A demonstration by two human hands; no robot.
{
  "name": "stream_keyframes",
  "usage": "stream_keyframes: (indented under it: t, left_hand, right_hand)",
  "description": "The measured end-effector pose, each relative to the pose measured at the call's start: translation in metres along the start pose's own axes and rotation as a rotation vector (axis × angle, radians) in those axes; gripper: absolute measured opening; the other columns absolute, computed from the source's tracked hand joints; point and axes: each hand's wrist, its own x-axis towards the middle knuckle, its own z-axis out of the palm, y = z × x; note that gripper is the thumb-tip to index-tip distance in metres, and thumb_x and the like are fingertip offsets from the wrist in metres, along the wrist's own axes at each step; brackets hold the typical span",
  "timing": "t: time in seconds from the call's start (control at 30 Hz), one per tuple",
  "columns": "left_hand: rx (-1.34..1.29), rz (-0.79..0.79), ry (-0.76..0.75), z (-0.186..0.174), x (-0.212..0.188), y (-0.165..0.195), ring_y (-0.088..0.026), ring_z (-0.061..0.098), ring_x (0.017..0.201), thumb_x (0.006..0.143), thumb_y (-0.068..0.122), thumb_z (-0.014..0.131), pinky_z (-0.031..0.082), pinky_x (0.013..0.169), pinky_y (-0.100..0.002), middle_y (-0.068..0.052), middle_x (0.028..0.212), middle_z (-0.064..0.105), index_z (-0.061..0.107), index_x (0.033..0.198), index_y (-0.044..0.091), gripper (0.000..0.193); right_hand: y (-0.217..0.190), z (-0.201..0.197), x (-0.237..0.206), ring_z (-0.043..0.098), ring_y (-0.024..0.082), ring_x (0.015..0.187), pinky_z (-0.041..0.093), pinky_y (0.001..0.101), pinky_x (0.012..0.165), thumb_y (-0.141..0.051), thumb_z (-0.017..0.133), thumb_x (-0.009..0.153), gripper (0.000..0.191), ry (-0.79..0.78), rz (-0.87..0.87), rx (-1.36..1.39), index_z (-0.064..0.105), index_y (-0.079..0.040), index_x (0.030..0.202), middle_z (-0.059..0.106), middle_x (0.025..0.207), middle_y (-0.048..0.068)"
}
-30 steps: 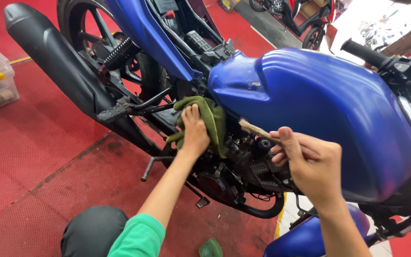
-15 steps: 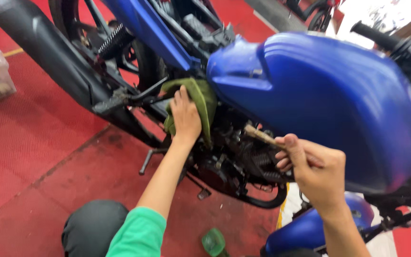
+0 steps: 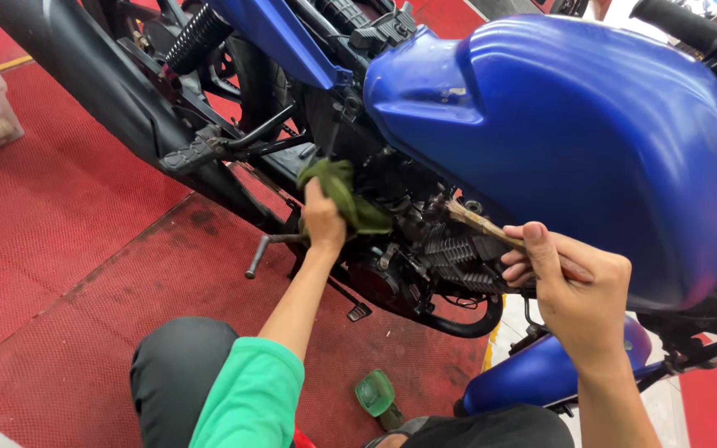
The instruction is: The person sits on a red stool and wipes the engine and frame of a blue motorcycle using a green cloth. They also use a small brush to scrub specific areas of the engine casing and surrounding components.
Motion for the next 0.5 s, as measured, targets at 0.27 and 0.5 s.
stream_keyframes:
  t: [0.27,0.5]
  left_hand:
    - [-0.06,0.138,-0.135,0.0,-0.019,0.023,-0.05,0.059,0.114,0.077,-0.012,0.059,0.053,0.095,-0.048,-0.03,0.129,0.06,0.061,0.116,-0.012,0.039]
    - [0.106,-0.001,-0.107,-0.021,-0.032,0.022,-0.047,0.055,0.116,0.074,-0.008,0.063,0.05,0.095,-0.05,-0.023,0.119,0.062,0.074,0.104,-0.003,0.033]
  right_hand:
    - [0.012,0.004,0.002,0.069,0.012,0.064,0.058,0.0239,0.058,-0.022,0.063,0.105,0.031,-0.001,0.018,0.033,0.076,0.006,0.106,0.074,0.077,0.011]
    - [0.014,0.004,-0.002,0.07,0.012,0.063,0.057,0.0242,0.058,-0.021,0.063,0.104,0.03,-0.002,0.032,0.006,0.077,0.005,0.106,0.074,0.077,0.011]
